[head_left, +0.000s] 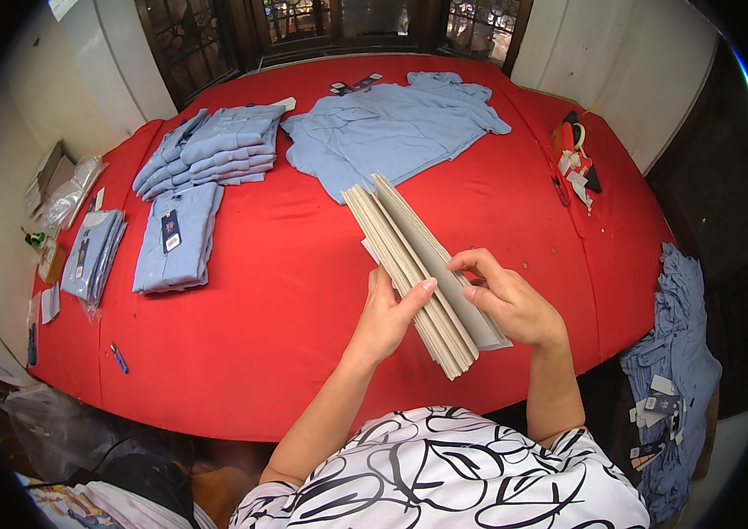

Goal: The person folds shirts by placing them on a cardboard template, folding the sleeves and bottom over the template, and then removing the cardboard before stacking the folded shirts on a table.

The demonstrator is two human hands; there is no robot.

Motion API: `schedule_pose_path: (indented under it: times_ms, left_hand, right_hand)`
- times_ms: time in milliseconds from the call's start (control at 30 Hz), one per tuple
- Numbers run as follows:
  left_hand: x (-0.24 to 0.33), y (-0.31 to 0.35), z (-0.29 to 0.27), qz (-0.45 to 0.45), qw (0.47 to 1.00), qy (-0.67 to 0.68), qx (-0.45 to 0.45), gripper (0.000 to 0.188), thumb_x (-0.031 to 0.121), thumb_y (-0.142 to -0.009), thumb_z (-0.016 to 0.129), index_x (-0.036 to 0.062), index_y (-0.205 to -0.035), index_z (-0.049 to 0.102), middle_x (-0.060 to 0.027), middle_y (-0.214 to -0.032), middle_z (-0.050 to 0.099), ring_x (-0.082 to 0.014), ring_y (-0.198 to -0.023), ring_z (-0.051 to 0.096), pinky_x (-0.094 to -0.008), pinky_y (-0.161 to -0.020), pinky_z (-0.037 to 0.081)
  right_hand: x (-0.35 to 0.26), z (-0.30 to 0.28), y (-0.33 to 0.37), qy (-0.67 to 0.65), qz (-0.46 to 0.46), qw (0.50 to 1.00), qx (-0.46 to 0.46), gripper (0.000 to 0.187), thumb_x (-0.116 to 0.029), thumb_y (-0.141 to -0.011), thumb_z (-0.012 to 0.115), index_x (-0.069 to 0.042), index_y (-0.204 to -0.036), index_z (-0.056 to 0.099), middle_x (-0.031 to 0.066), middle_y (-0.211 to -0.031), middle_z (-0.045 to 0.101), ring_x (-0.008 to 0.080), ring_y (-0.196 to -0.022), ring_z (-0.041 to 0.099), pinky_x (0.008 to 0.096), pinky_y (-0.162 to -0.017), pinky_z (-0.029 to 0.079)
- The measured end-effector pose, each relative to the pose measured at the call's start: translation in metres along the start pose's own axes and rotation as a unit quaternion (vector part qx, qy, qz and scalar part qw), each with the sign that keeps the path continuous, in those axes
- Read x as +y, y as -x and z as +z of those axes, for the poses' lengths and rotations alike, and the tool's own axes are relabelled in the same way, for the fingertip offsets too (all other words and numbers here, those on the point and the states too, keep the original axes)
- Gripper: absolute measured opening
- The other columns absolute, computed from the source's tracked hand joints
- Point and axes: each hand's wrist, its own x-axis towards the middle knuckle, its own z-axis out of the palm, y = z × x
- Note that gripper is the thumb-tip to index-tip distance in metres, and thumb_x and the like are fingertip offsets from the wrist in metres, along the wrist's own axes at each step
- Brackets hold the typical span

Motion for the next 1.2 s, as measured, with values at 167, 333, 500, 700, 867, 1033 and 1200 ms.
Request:
schedule_pose_path:
  times_ms: [167,333,500,700,867,1033,1200]
  left_hand:
    - [-0.002,-0.002,-0.002,0.006,1.0,-0.02,-0.008,0.066,0.038,-0.092,0.067,-0.0044,-0.136,0.04,-0.0209,-0.127,0.044,-0.029,-0.12,0.049,-0.0412,-0.101,0.045]
    - [-0.003,-0.002,-0.003,0.0,1.0,-0.007,-0.012,0.066,0.039,-0.092,0.067,-0.0036,-0.135,0.042,-0.0221,-0.129,0.039,-0.0326,-0.125,0.044,-0.0442,-0.106,0.041]
    - [-0.002,-0.002,0.0,0.0,1.0,-0.001,-0.007,0.066,0.039,-0.092,0.067,-0.0038,-0.135,0.042,-0.0217,-0.129,0.039,-0.0325,-0.125,0.044,-0.0439,-0.106,0.041]
    - [-0.003,-0.002,-0.001,0.012,1.0,-0.006,-0.001,0.068,0.04,-0.092,0.067,-0.0042,-0.136,0.041,-0.0215,-0.128,0.039,-0.0324,-0.125,0.044,-0.0433,-0.106,0.042]
    - [-0.001,0.0,0.001,-0.004,1.0,-0.002,0.002,0.069,0.04,-0.092,0.067,-0.0043,-0.137,0.04,-0.0215,-0.129,0.038,-0.0326,-0.125,0.044,-0.043,-0.105,0.042]
    - [-0.002,-0.001,0.0,0.006,1.0,-0.012,-0.001,0.069,0.04,-0.092,0.067,-0.0042,-0.138,0.04,-0.0216,-0.13,0.037,-0.0327,-0.126,0.044,-0.043,-0.105,0.043]
    - [-0.001,-0.001,0.003,0.0,1.0,0.006,0.001,0.069,0.04,-0.093,0.067,-0.0043,-0.137,0.04,-0.0213,-0.129,0.037,-0.0319,-0.124,0.046,-0.0425,-0.104,0.044]
  right_hand:
    - [0.012,-0.001,0.001,-0.038,-0.009,0.999,0.017,0.038,-0.014,-0.097,0.048,-0.002,-0.133,0.045,0.0183,-0.125,0.058,0.0313,-0.116,0.058,0.0412,-0.101,0.043]
    - [0.009,-0.002,0.0,-0.048,0.011,0.999,0.009,0.036,-0.009,-0.097,0.05,-0.002,-0.131,0.045,0.0146,-0.125,0.056,0.0221,-0.116,0.055,0.0372,-0.102,0.043]
    - [0.011,-0.001,0.002,-0.015,-0.019,0.999,0.03,0.039,-0.014,-0.097,0.046,-0.001,-0.133,0.045,0.0212,-0.126,0.06,0.0362,-0.117,0.059,0.043,-0.102,0.044]
    - [0.001,-0.004,-0.001,0.05,-0.066,0.997,0.003,0.034,-0.012,-0.096,0.046,-0.002,-0.128,0.055,0.0198,-0.123,0.062,0.033,-0.116,0.06,0.042,-0.102,0.045]
    - [-0.008,-0.004,0.0,0.004,0.047,0.999,0.004,0.035,-0.019,-0.095,0.053,-0.001,-0.125,0.056,0.0171,-0.108,0.066,0.0281,-0.102,0.065,0.0404,-0.091,0.049]
    - [-0.007,0.001,0.0,0.056,0.016,0.998,0.024,0.039,-0.022,-0.09,0.064,-0.001,-0.122,0.057,0.0159,-0.1,0.066,0.0269,-0.091,0.067,0.041,-0.083,0.052]
    - [-0.003,0.002,0.001,0.006,0.006,1.0,0.029,0.037,-0.017,-0.089,0.062,-0.002,-0.123,0.057,0.017,-0.106,0.065,0.0289,-0.095,0.066,0.0434,-0.087,0.053]
